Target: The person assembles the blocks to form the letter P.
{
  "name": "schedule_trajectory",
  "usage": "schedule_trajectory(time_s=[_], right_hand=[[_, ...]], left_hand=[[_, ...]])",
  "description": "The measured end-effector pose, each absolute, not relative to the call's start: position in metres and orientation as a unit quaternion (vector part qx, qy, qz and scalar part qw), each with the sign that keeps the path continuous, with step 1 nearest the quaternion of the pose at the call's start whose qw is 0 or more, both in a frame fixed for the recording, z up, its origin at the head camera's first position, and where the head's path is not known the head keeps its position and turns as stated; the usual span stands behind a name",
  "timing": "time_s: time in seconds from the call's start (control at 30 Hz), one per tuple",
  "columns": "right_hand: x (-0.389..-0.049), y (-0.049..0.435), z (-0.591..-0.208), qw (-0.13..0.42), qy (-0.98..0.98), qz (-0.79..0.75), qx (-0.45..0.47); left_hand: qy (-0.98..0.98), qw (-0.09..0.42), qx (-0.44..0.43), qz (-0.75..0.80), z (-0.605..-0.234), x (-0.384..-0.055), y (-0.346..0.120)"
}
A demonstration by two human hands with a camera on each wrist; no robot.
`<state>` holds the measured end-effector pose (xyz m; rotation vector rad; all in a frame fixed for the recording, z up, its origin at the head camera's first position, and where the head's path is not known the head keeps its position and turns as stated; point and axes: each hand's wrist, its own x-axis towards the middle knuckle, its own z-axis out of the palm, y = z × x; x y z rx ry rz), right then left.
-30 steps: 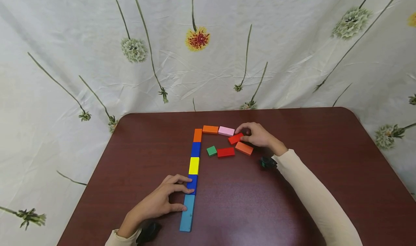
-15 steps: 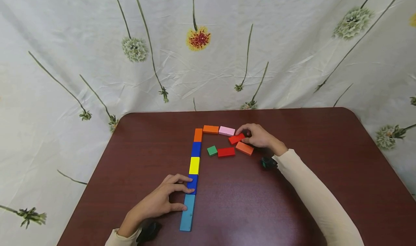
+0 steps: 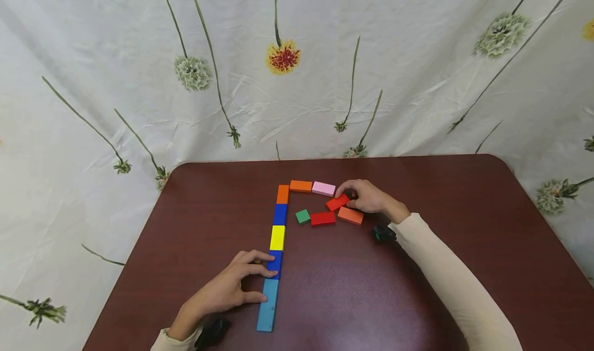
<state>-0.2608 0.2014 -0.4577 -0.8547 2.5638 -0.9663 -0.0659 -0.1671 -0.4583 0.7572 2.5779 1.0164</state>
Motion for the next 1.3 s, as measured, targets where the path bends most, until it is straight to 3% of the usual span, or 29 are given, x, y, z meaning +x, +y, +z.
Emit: schedule_trajectory(time_s=[0.37, 0.63, 1.3], right_hand=[[-0.258, 0.202, -0.458, 0.162, 0.866, -0.339, -0.329], [-0.257, 0.202, -0.461, 0.128, 0.863, -0.356, -0.334], [-0.249, 0.196, -0.458, 0.117, 0.893, -0.373, -0.221]], left_hand=[[0.89, 0.133, 0.259, 0.351, -0.46, -0.064, -0.167], [0.892, 0.133, 0.261, 0.345, -0.46, -0.064, -0.167], [0.891, 0.141, 0.256, 0.348, -0.46, -0.066, -0.167]])
